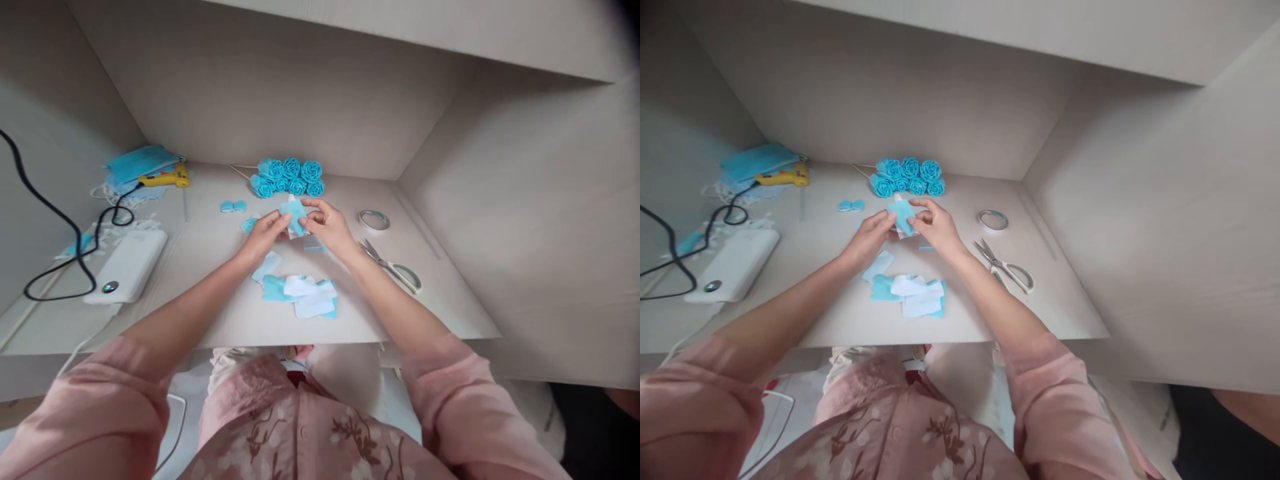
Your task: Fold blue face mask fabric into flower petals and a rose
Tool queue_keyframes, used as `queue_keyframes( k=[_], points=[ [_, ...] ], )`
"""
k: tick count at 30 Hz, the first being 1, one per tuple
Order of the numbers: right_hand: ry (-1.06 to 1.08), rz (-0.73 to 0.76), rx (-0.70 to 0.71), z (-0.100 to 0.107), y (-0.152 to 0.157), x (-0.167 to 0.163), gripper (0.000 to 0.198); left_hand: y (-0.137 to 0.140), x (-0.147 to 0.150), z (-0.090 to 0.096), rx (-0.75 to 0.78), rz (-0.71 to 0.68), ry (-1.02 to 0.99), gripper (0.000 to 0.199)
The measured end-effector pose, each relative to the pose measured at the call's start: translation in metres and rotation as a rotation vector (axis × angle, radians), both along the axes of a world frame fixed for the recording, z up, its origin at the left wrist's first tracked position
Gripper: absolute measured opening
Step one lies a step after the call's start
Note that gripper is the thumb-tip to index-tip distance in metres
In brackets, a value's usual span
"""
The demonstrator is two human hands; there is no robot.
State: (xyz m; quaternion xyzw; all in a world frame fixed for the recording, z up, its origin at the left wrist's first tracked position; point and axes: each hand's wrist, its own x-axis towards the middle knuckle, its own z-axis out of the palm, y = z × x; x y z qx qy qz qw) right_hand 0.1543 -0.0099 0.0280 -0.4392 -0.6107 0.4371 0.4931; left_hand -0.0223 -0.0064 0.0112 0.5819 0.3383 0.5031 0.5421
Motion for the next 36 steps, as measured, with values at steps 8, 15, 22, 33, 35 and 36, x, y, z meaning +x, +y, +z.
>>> queue_keyframes(
  k=[8, 15, 22, 33, 35, 36],
  points=[
    [0.177, 0.044, -0.031, -0.016, -0.006, 0.000, 0.057, -0.001, 0.000, 0.000, -0.049, 0.058, 0.034, 0.036],
    [0.314, -0.007, -0.091, -0.016, -0.007, 0.002, 0.050, -0.006, 0.001, 0.003, -0.009, 0.068, -0.073, 0.038],
    [0.399, 0.012, -0.120, -0.012, -0.010, 0.001, 0.052, -0.008, 0.001, 0.008, -0.059, -0.023, -0.058, 0.038],
    [0.118, -0.222, 0.151, -0.014, -0.011, 0.002, 0.038, -0.007, 0.003, 0.004, 0.009, 0.067, 0.134, 0.026],
    [0.041, -0.244, 0.199, -0.010, -0.016, 0.000, 0.029, -0.007, 0.003, 0.003, 0.073, 0.118, 0.164, 0.024],
    [0.002, -0.223, 0.201, -0.008, -0.019, -0.002, 0.028, -0.007, 0.003, 0.002, 0.107, 0.140, 0.182, 0.023]
  ],
)
